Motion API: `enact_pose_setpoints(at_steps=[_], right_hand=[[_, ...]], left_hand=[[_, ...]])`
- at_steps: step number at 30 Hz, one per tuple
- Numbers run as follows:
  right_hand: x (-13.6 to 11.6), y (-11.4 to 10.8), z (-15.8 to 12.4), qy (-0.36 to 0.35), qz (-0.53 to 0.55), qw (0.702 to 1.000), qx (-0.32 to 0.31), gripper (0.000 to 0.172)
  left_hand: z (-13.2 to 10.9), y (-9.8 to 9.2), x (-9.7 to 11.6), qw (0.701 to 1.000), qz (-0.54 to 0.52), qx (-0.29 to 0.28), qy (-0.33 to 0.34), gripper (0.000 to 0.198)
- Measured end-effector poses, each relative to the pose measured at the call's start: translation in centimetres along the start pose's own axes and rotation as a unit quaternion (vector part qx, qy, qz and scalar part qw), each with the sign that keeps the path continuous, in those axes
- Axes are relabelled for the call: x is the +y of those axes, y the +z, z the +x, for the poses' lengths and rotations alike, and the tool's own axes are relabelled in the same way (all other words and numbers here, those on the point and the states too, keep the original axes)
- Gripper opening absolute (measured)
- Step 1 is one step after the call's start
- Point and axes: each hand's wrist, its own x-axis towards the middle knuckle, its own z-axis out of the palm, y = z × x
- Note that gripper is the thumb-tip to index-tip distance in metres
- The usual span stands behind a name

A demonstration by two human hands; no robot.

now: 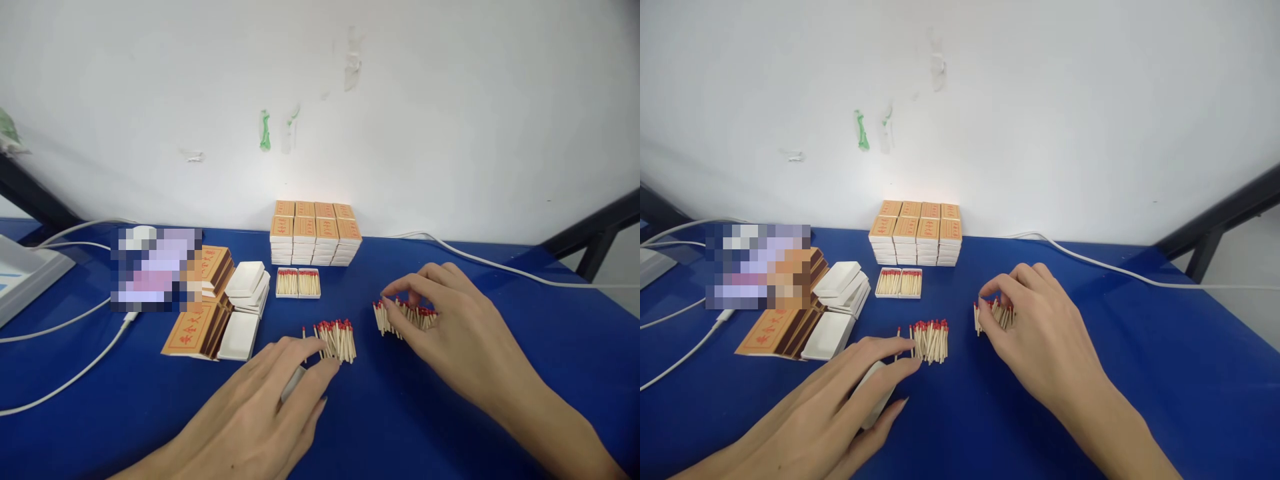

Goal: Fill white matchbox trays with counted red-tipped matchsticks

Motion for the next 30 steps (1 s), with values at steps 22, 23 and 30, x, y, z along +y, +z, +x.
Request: enact_pose_setpoints(at_steps=[22, 23, 30], right_hand=[[-0.4, -0.1, -0.6, 0.015, -0.025, 0.998, -0.051, 0.025], [-0.5, 0.0, -0.7, 0.013, -0.030, 0.998, -0.048, 0.025], [-1.4, 0.4, -1.4, 0.017, -0.092, 0.996, -0.008, 0.029]], left_hand=[[-0.1, -0.4, 0.8, 0.999, 0.051, -0.011, 0.009, 0.052], [-0.2, -0.3, 0.8, 0.999, 0.046, -0.002, 0.007, 0.054], [0.3, -1.4, 1.0, 0.999, 0.026, -0.024, 0.009, 0.050]])
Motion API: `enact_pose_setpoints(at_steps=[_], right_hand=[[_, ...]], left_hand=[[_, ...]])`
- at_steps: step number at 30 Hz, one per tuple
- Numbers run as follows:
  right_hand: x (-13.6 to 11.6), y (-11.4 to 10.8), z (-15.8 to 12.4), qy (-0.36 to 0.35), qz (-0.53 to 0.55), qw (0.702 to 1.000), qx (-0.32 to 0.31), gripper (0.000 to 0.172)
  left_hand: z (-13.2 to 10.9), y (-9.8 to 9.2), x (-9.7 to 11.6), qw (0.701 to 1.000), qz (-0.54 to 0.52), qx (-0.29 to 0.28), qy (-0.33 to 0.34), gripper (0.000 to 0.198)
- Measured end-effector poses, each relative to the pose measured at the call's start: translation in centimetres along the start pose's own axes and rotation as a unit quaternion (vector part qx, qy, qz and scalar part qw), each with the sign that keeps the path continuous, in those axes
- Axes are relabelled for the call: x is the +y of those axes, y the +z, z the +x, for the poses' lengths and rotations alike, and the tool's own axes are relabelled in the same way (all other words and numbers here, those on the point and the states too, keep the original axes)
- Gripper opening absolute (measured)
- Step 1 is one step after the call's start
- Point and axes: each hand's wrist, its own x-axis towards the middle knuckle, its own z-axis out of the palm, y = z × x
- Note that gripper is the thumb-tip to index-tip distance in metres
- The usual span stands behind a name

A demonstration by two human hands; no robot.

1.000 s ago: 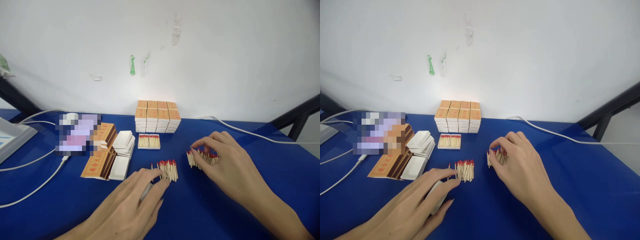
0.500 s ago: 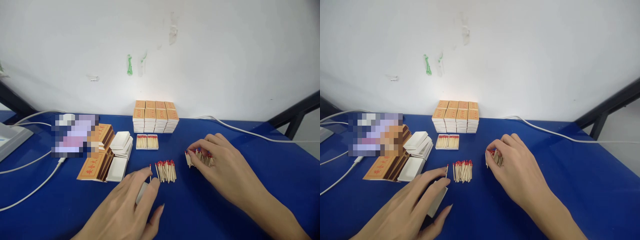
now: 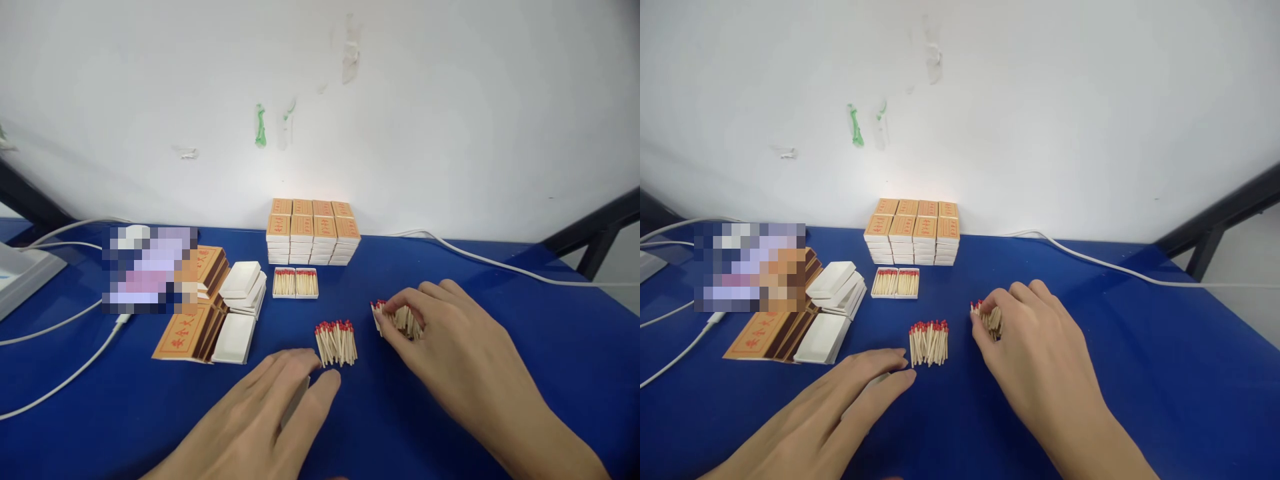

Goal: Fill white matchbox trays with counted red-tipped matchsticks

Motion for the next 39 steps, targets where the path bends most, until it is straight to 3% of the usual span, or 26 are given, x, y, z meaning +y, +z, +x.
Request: enact_pose_setpoints(at_steps=[7, 10, 16, 32, 39], right_hand=[[-0.9, 0.3, -0.2, -0.001, -0.027, 1.000, 0.014, 0.026], [-1.4, 0.5, -0.2, 0.007, -0.003, 1.000, 0.001, 0.026], [-1.9, 0.6, -0.4, 0.046, 0.023, 0.998, -0.022, 0.029], [-0.9, -0.2, -0.1, 0.077, 0.021, 0.997, -0.023, 0.028], [-2.8, -1.1, 0.0, 0.103, 0.142, 0.984, -0.035, 0.030]], left_hand=[[-0.2, 0.2, -0.1, 1.000, 0.002, 0.022, 0.015, 0.052], [-0.2, 0.2, 0.0, 1.000, 0.001, -0.011, 0.005, 0.053], [0.2, -0.6, -0.1, 1.000, 0.020, -0.016, 0.008, 0.051], [0.3, 0.0, -0.4, 1.000, -0.015, -0.009, -0.006, 0.050], [0.1, 0.4, -0.4, 1.000, -0.022, -0.022, -0.002, 0.051]])
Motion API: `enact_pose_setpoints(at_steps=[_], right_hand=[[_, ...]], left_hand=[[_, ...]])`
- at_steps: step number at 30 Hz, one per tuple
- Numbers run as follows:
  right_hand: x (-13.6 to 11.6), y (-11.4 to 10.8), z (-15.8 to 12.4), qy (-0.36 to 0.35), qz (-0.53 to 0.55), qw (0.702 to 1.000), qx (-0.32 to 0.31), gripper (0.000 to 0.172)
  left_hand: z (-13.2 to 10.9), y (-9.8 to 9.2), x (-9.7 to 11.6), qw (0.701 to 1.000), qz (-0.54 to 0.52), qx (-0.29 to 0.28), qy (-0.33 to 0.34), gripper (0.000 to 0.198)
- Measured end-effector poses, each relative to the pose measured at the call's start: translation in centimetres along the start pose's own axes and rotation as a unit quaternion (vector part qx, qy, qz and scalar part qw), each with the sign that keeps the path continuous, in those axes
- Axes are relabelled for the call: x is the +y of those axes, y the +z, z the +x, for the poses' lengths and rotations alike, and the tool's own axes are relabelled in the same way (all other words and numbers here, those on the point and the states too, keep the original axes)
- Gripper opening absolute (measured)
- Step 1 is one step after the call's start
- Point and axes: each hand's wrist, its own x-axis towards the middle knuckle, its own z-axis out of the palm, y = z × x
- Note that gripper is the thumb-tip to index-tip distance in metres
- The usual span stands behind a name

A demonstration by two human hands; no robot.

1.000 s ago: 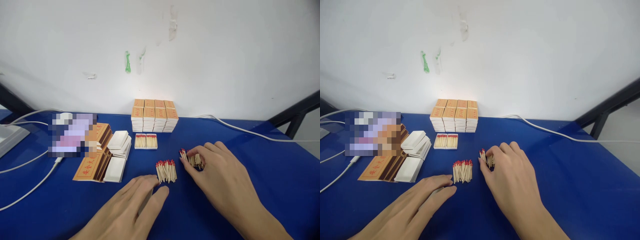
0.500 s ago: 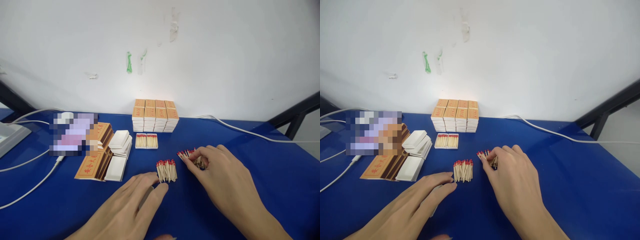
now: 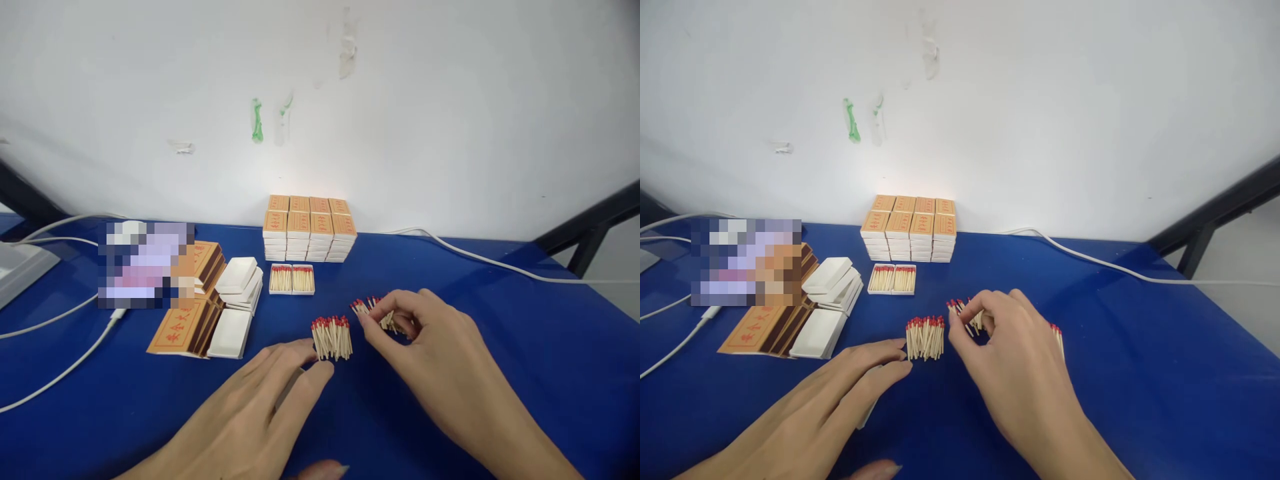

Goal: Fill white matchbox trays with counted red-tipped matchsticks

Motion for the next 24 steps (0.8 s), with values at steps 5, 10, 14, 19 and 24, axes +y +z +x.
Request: enact_pose_setpoints(at_steps=[5, 10, 14, 19, 24], right_hand=[[-1.4, 1.1, -1.3, -0.012, 0.053, 0.998, -0.016, 0.028], [-1.8, 2.0, -1.6, -0.013, 0.060, 0.998, -0.018, 0.028], [-1.8, 1.8, -1.4, -0.017, 0.071, 0.997, -0.032, 0.034], [-1.0, 0.8, -0.6, -0.021, 0.054, 0.998, -0.021, 0.038], [0.5, 0.7, -0.1, -0.015, -0.046, 0.999, 0.013, 0.024]], left_hand=[[0.2, -0.8, -0.2, 1.000, -0.002, 0.005, -0.003, 0.049], [0.3, -1.0, 0.2, 1.000, 0.006, 0.003, 0.000, 0.050], [0.4, -0.9, 0.3, 1.000, 0.006, -0.002, -0.001, 0.051], [0.5, -0.7, 0.2, 1.000, 0.024, -0.005, 0.004, 0.050], [0.3, -0.8, 0.2, 1.000, 0.025, -0.003, 0.004, 0.052]])
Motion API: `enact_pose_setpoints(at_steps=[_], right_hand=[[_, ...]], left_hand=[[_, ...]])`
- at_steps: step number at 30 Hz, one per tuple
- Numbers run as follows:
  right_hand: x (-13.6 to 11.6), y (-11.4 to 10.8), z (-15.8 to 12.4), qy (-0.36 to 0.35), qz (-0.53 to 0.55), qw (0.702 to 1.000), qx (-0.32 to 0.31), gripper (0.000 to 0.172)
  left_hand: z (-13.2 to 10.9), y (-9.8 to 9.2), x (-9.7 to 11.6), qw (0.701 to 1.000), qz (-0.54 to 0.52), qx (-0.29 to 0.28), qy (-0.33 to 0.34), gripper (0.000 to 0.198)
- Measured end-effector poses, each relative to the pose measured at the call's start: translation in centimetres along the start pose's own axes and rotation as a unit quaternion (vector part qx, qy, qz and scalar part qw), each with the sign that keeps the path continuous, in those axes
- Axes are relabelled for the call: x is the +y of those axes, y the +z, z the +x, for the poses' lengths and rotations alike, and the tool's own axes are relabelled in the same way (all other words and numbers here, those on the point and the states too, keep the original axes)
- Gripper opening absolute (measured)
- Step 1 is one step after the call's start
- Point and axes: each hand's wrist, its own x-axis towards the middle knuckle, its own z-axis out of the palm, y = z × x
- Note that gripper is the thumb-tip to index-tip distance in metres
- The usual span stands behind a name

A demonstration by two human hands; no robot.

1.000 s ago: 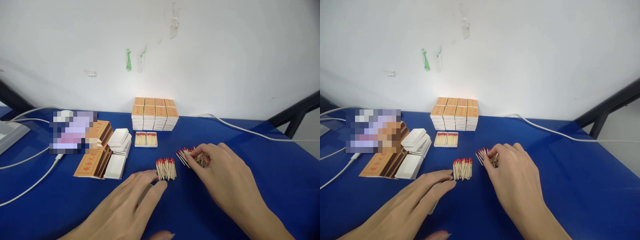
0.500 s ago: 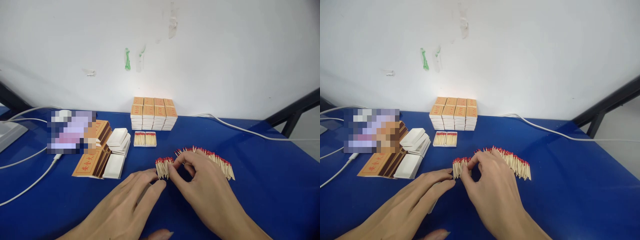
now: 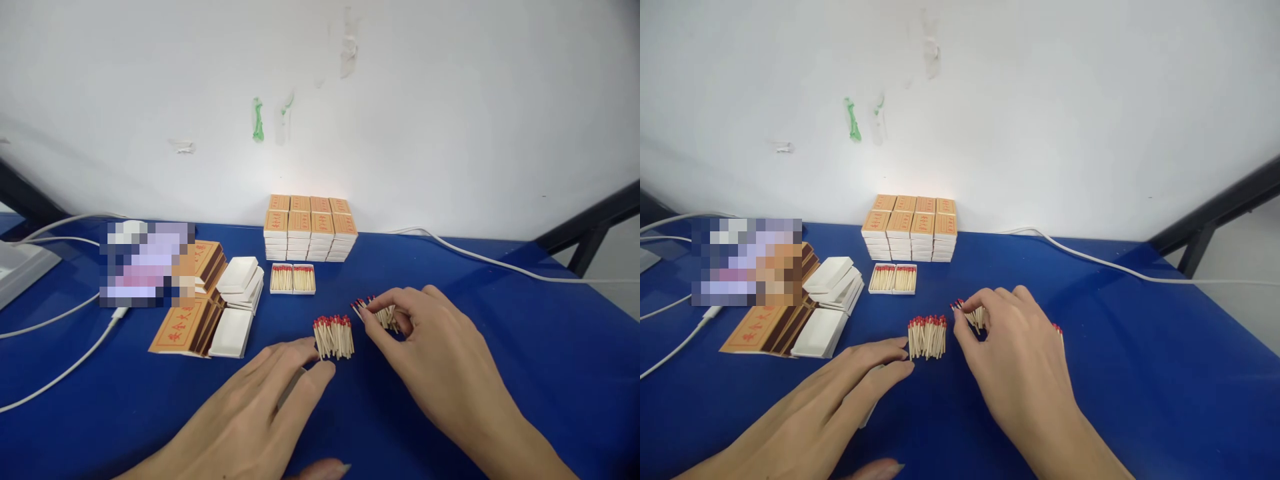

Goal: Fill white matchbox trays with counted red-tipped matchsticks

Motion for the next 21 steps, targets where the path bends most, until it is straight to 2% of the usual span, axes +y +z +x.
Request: enact_pose_setpoints(at_steps=[5, 9, 21], right_hand=[[0.6, 1.0, -0.4, -0.053, -0.091, 0.994, 0.035, 0.017], [0.4, 1.2, -0.6, -0.076, -0.108, 0.990, 0.044, 0.018], [0.4, 0.7, -1.0, -0.033, -0.133, 0.990, 0.024, 0.011]], left_hand=[[0.0, -0.2, 0.0, 1.000, 0.014, -0.001, -0.003, 0.052], [-0.2, 0.0, -0.2, 1.000, 0.016, -0.001, 0.000, 0.052], [0.1, -0.2, 0.0, 1.000, 0.019, -0.005, -0.004, 0.052]])
